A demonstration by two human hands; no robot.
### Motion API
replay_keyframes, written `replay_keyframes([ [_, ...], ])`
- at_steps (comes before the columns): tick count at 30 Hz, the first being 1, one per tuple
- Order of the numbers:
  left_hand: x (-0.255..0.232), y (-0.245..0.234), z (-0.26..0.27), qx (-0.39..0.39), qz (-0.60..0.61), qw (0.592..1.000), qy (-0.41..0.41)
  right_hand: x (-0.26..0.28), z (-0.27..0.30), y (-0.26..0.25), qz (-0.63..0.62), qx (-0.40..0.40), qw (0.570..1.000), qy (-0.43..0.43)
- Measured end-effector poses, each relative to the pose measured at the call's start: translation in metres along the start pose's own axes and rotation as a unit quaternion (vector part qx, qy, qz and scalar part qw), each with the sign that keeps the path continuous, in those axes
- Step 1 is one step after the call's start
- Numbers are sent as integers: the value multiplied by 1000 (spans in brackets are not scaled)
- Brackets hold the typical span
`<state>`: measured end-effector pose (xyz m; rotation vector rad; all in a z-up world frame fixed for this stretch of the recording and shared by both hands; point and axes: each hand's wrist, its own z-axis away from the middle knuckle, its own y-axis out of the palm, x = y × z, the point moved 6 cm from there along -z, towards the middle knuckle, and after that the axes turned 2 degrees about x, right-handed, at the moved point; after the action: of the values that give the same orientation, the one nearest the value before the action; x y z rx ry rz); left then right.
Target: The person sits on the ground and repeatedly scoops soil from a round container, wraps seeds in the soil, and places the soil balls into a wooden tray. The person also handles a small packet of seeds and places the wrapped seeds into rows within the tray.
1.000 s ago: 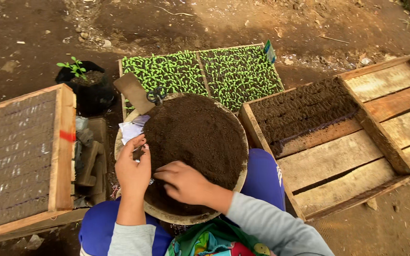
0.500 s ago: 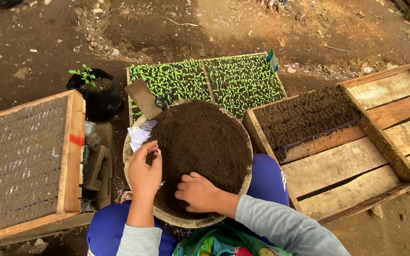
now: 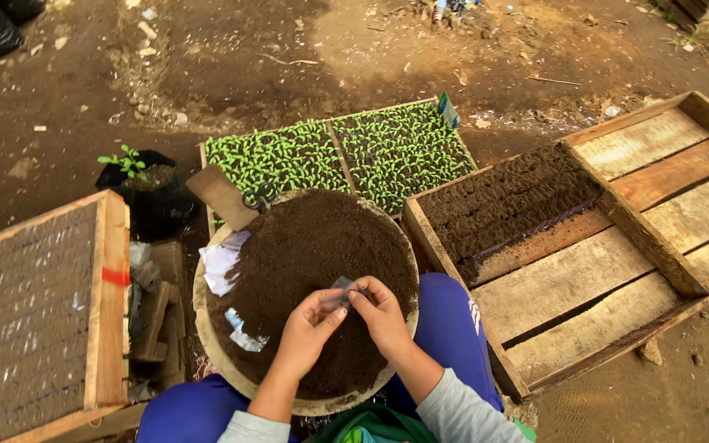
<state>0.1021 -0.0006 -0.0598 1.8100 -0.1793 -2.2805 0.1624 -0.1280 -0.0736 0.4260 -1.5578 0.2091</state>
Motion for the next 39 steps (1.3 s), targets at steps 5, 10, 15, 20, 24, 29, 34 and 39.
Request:
replay_keyframes([
  [5,24,-20,-10,-146,-67,984,80,-19,4,-6,-24,-18,1000,2],
  [10,9,-22,-2,-181,-94,975,88,9,9,-8,87,-37,993,-73],
  [15,-1,-17,3,-185,-153,966,94,53,20,2,151,-9,970,-188],
  [20,-3,-12,4,-162,-188,963,102,16,10,0,162,-3,986,-36],
  [24,6,-2,2,-141,-218,952,159,56,21,33,336,23,922,-190],
  [29,-2,13,12,-152,-204,938,237,46,18,36,291,-17,936,-199],
  [34,-8,5,10,-183,-235,929,220,54,25,34,250,-6,943,-221],
  [39,-7,4,9,-157,-120,959,202,43,17,15,211,-42,958,-188],
])
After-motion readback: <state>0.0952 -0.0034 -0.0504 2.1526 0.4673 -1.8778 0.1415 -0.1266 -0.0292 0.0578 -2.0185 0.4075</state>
